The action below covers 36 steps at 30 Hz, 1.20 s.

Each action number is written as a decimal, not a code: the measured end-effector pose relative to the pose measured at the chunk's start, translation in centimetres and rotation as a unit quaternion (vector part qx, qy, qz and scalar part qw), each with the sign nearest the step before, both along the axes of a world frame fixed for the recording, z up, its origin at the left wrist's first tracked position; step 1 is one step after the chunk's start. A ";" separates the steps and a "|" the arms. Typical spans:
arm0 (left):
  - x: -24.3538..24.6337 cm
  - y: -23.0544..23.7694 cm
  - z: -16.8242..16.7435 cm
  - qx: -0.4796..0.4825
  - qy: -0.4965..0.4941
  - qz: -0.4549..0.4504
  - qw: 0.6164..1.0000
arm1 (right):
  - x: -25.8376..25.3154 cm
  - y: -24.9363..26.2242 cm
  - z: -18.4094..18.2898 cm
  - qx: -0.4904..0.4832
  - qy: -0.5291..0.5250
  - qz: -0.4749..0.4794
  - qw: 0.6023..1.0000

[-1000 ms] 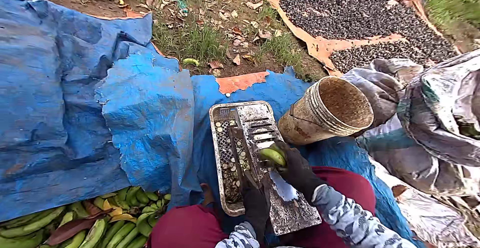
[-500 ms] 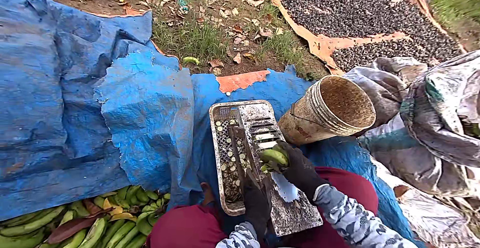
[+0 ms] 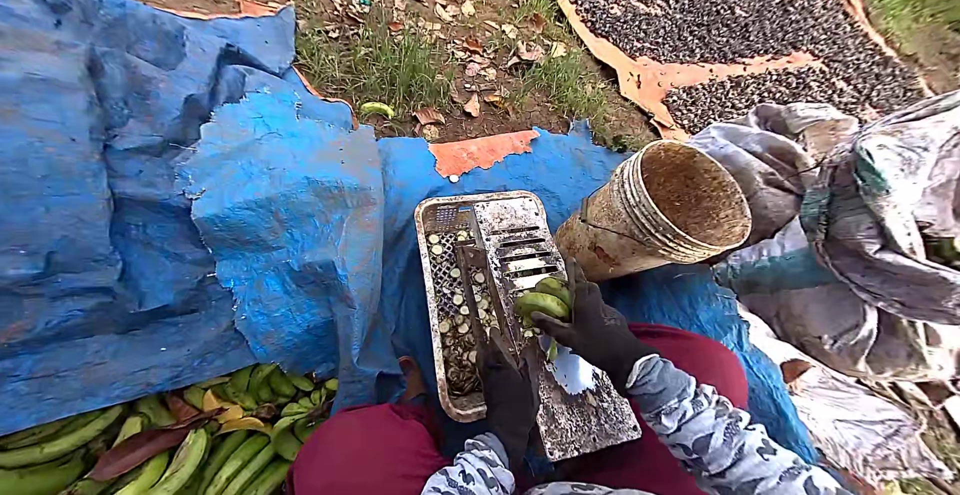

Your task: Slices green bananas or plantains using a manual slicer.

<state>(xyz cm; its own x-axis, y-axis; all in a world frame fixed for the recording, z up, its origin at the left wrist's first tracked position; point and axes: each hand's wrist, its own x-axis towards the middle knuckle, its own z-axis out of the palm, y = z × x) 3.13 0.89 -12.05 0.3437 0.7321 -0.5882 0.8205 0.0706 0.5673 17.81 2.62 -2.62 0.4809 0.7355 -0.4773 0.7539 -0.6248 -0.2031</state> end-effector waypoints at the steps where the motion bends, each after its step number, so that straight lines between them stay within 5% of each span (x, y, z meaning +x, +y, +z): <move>1: 0.0 -0.1 -0.1 0.002 -0.004 0.003 1.000 | -0.4 0.3 -0.3 -0.001 -0.013 0.002 1.000; 5: 0.3 0.2 0.0 -0.009 0.019 -0.017 1.000 | 0.1 1.9 -0.7 0.009 -0.006 0.001 1.000; 12: 0.3 0.0 -0.3 0.004 -0.014 0.020 1.000 | 0.0 -9.1 -1.0 0.143 -0.051 0.041 0.988; 16: 0.3 0.4 0.2 -0.024 0.011 0.005 1.000 | 0.3 2.0 -1.2 -0.010 -0.042 0.023 0.999; 20: 0.2 0.5 0.4 -0.019 0.032 -0.005 0.999 | 1.6 8.0 -3.0 0.001 -0.054 0.039 0.998; 27: 0.6 0.3 -0.1 -0.001 -0.017 0.011 1.000 | 0.7 -9.5 -0.1 0.033 -0.071 0.047 0.996; 33: 0.1 0.3 -0.4 0.017 -0.017 0.022 0.999 | 1.4 6.8 -2.3 -0.051 -0.054 0.053 0.996; 36: -0.1 0.3 -0.6 0.025 0.015 -0.013 0.999 | 1.1 7.0 -3.2 -0.024 -0.040 0.061 0.997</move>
<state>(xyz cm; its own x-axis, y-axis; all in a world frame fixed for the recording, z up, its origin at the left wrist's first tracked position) 2.99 1.20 -12.61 0.3461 0.7511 -0.5622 0.8385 0.0212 0.5444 18.86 9.64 -5.85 0.4266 0.7683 -0.4772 0.8380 -0.5343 -0.1111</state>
